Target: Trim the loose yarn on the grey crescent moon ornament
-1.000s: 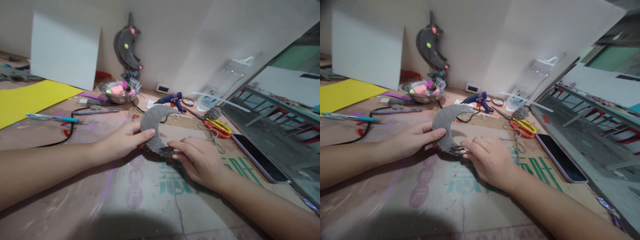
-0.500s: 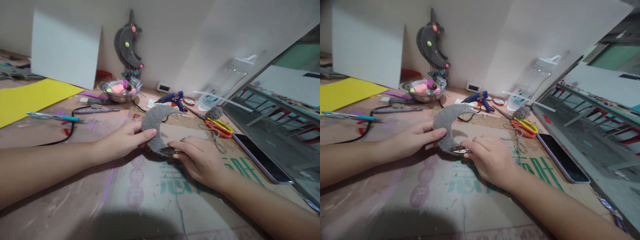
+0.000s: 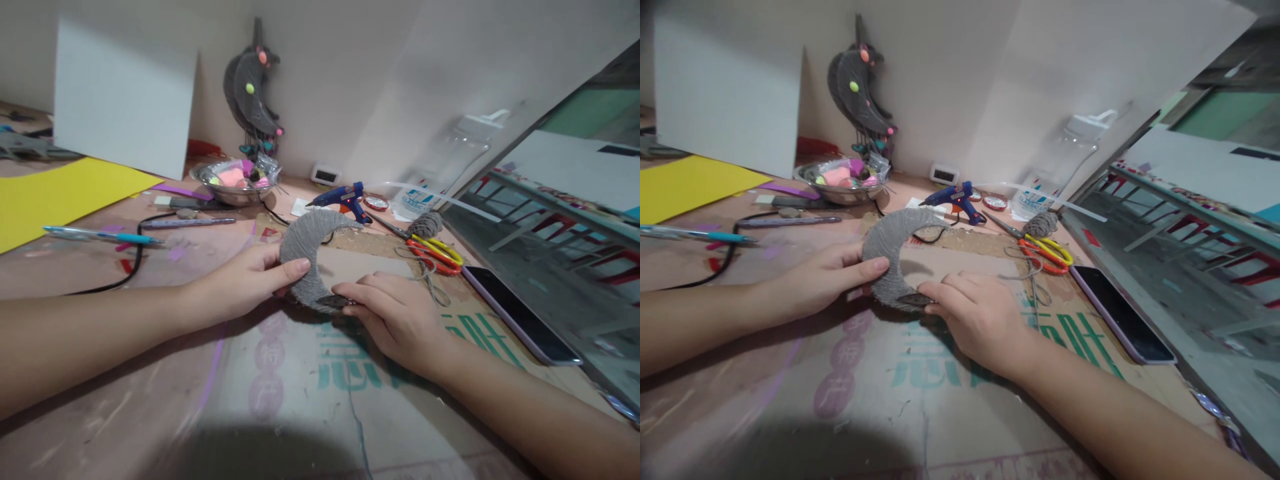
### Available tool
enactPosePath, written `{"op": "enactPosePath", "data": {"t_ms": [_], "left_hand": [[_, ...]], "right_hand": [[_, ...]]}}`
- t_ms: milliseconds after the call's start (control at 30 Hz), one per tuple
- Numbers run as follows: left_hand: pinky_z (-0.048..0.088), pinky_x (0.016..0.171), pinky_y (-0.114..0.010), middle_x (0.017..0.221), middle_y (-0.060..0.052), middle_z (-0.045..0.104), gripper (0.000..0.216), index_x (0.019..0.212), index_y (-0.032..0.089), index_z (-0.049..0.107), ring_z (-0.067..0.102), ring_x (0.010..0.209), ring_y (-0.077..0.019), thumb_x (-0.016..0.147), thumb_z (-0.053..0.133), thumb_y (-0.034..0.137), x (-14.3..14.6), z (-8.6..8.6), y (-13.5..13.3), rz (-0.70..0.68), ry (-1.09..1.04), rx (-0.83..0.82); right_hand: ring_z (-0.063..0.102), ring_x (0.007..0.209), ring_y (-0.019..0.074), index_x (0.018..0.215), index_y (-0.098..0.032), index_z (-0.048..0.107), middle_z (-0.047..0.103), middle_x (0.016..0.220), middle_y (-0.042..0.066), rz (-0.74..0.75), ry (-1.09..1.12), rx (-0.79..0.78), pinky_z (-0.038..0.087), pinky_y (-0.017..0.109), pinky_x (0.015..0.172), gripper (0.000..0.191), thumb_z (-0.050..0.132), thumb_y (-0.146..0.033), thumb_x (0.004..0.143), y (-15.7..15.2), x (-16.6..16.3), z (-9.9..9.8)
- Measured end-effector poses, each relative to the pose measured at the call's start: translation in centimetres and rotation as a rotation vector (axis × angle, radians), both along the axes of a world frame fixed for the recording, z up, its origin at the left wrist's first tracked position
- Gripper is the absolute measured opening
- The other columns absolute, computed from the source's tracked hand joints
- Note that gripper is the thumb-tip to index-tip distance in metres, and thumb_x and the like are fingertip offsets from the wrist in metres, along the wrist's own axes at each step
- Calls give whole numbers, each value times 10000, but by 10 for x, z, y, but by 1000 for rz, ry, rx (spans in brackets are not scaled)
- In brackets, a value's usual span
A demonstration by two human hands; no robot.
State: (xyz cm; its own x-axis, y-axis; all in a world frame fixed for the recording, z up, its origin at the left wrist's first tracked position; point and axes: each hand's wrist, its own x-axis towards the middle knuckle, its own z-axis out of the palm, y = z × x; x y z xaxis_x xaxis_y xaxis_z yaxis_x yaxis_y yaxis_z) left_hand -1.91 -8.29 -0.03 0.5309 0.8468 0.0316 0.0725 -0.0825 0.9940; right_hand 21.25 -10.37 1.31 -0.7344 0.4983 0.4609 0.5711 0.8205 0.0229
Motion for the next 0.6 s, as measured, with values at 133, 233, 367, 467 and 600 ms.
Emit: {"op": "enactPosePath", "data": {"t_ms": [133, 233, 367, 467, 600], "left_hand": [[347, 506, -214, 658, 5, 488, 327, 738, 144, 553, 418, 572, -107, 869, 463, 430, 0, 1, 0, 4, 26, 17], [369, 541, -219, 685, 0, 525, 315, 773, 142, 570, 451, 599, -112, 877, 457, 417, 0, 2, 0, 5, 32, 39], [404, 603, -217, 739, 1, 586, 267, 792, 148, 590, 503, 660, -119, 880, 472, 371, 1, 6, -1, -21, 42, 111], [427, 621, -218, 776, 0, 625, 265, 808, 156, 599, 539, 686, -127, 881, 467, 374, 2, 9, -1, -32, 64, 146], [450, 708, -244, 910, -9, 666, 250, 930, 184, 637, 579, 801, -162, 821, 561, 396, 2, 10, -3, -26, 209, 252]], "right_hand": [[526, 645, 151, 1067, -151, 560, 593, 747, 44, -54, 52, -98, 400, 273, 589, 224, 439, -236, 899, -3, 4, 2], [535, 637, 147, 1067, -166, 560, 601, 754, 36, -122, 140, -197, 409, 268, 593, 261, 514, -320, 861, -5, 3, 4], [550, 618, 118, 895, -175, 607, 629, 735, 7, -208, 290, -478, 415, 218, 558, 203, 635, -338, 778, -6, -9, 5], [492, 540, 84, 712, -172, 590, 561, 597, -33, -238, 329, -672, 373, 182, 499, 116, 597, -248, 799, -6, -16, 3], [447, 517, 73, 708, -164, 603, 521, 570, -41, -260, 391, -723, 347, 173, 473, 97, 594, -220, 787, -8, -19, 1]]}}
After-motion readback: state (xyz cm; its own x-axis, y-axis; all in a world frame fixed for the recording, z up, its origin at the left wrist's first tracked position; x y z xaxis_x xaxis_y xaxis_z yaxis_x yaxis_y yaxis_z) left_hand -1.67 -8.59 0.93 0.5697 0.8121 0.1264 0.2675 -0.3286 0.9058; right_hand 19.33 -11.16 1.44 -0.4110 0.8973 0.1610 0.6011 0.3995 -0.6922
